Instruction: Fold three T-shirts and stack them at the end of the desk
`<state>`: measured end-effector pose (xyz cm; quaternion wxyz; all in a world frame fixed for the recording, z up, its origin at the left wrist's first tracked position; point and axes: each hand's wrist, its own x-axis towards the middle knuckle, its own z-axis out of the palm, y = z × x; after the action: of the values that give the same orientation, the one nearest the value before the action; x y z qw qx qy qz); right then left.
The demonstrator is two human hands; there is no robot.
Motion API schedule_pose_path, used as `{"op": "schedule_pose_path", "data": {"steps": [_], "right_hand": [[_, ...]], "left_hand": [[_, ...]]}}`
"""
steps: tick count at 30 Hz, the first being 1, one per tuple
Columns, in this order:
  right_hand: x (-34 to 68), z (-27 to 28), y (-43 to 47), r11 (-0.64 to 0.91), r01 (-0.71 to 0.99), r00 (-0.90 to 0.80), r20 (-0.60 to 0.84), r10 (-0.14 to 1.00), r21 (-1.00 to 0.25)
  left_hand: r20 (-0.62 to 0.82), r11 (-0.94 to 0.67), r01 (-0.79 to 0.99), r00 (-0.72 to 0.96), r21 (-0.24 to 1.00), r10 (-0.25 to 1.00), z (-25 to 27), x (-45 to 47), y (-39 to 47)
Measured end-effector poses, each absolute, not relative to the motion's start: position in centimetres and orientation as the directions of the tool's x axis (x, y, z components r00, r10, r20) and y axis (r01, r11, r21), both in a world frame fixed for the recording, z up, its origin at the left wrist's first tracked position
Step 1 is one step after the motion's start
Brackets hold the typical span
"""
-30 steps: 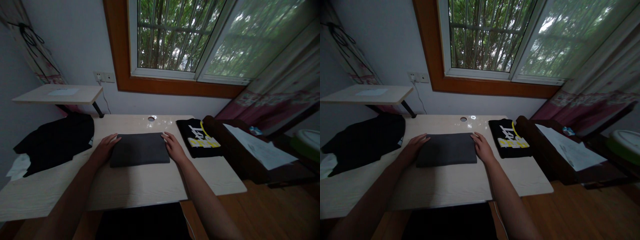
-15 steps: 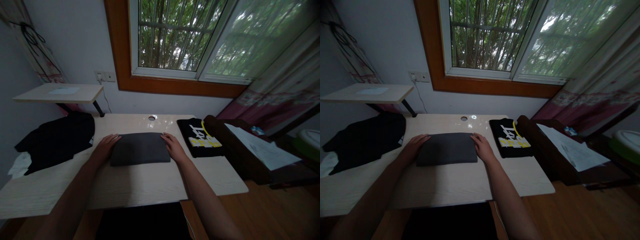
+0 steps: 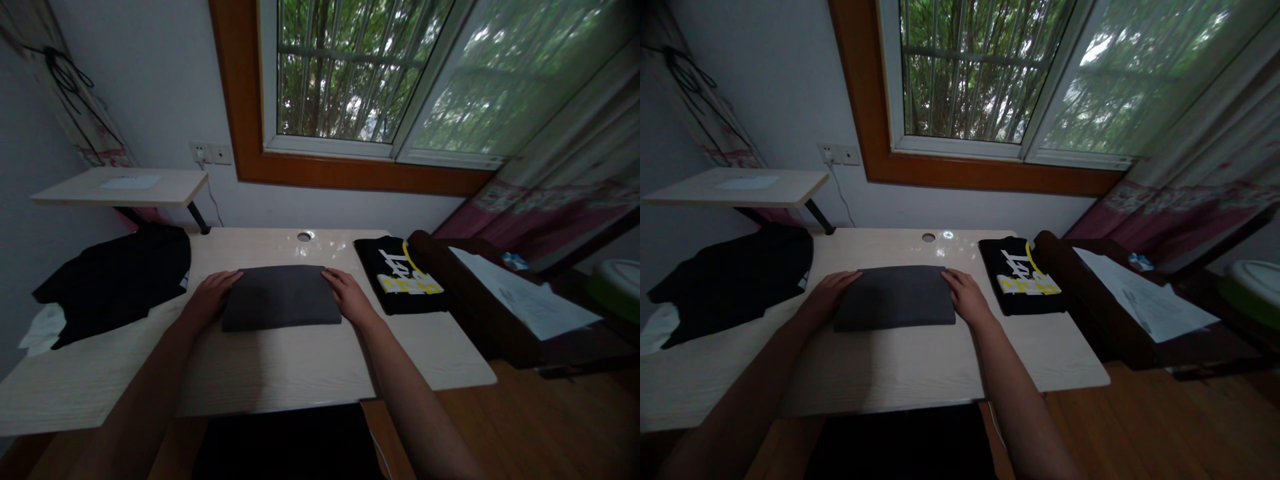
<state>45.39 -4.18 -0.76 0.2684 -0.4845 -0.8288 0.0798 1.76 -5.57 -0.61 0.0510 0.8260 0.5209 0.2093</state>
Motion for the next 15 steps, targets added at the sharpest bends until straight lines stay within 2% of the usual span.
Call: {"op": "schedule_pose_path", "data": {"steps": [7,15], "right_hand": [[46.9,-0.8,-4.4,0.558,0.7,-0.42,0.374,0.827,-0.447],[48.5,-0.3,-4.4,0.547,0.62,-0.463,0.301,0.834,-0.562]], "left_hand": [[0.286,-0.454,0.833,0.372,0.316,0.883,-1.0,1.4,-5.3],[0.256,-0.441,0.814,0.366,0.378,0.895,-0.4,1.1,-5.3]]}}
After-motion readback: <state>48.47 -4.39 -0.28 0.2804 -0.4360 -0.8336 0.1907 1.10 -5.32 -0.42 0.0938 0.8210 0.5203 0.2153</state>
